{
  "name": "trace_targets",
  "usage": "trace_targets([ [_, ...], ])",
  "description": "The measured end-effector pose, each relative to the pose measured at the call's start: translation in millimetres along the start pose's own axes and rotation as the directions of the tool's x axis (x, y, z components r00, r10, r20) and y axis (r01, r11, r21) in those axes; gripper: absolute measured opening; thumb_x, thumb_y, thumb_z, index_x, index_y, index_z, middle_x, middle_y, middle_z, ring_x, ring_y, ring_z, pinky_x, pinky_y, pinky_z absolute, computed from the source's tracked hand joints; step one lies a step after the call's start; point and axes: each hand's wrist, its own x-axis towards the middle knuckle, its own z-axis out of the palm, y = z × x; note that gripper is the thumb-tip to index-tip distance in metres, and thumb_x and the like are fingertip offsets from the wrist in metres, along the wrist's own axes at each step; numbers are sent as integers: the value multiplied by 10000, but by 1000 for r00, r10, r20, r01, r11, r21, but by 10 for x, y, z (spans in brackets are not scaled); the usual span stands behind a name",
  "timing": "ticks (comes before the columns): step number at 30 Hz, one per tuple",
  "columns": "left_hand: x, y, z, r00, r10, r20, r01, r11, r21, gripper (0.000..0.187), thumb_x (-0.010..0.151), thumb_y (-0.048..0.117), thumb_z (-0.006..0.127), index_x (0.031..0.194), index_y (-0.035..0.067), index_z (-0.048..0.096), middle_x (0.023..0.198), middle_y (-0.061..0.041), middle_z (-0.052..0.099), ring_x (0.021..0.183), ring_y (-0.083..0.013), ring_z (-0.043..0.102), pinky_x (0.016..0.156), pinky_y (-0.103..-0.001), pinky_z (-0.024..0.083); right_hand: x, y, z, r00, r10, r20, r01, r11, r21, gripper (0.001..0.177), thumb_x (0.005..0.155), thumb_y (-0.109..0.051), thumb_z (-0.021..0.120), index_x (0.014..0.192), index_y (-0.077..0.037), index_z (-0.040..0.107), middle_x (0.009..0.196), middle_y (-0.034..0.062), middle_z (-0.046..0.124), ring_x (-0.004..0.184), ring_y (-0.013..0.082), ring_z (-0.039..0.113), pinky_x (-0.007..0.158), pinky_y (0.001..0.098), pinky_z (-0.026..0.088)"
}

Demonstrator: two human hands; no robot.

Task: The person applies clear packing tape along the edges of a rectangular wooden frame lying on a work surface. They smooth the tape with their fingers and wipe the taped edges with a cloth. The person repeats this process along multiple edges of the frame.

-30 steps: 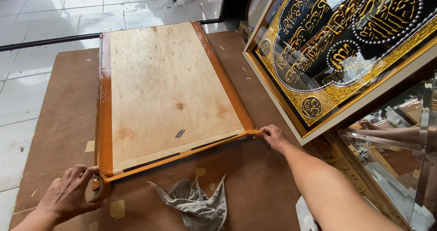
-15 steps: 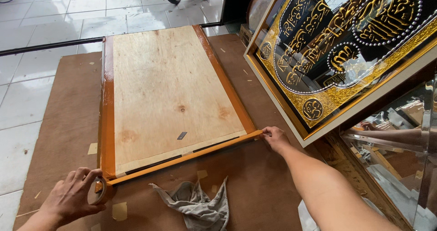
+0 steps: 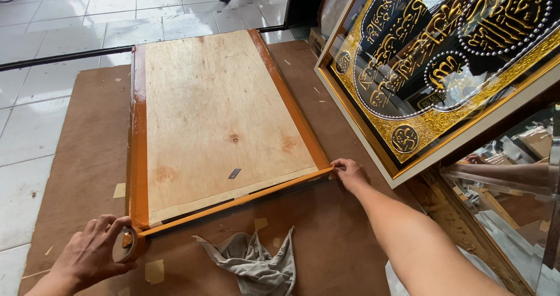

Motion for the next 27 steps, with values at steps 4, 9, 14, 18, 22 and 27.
trace_targets([
  [4,52,-16,54,1000,6,3,-6,1000,16,1224,526,973,999,1509,548,407,1462,145,546,1305,-176,665,937,-422,693,41,-58,23,997,71,-12,-68,984,165,893,1069,-268,771,1780,-372,242,1518,-83,714,1104,219,760,804,406,601],
  [9,78,-41,37,998,49,32,-50,999,20,1214,573,952,1040,1499,533,378,1478,126,513,1281,-165,662,913,-418,698,619,297,394,996,-55,66,51,997,66,346,1118,-386,560,1347,-347,816,1159,-83,893,1078,190,761,820,355,524],
  [14,2,39,-30,971,141,-193,-177,967,-184,853,660,647,1012,1335,433,536,1484,72,526,1316,-233,639,908,-447,686,313,-104,150,999,-29,-42,38,973,229,473,1105,-44,476,1225,-282,868,1275,41,805,987,217,829,731,317,619],
  [18,-49,-7,11,803,319,-504,-334,941,63,871,742,721,897,1457,338,579,1361,9,545,1267,-277,517,1048,-499,555,43,-779,157,912,-157,-380,200,977,78,506,998,-33,461,1209,-346,798,1476,-5,712,1406,354,567,1050,598,473],
  [22,-73,-7,5,880,272,-389,-280,959,35,719,808,658,871,1355,306,564,1324,50,736,1107,-239,745,958,-421,528,-118,-1447,620,747,-547,-378,522,834,-178,475,953,4,509,1178,-312,784,1281,31,778,1241,404,643,804,650,547],
  [27,-303,-113,-178,844,449,-293,-452,890,63,265,971,283,642,1227,216,662,997,-9,772,933,-298,742,919,-468,443,-862,-2257,1452,296,-955,15,931,284,-229,286,903,-211,691,1105,-381,800,1281,-80,793,1222,256,690,946,572,476],
])
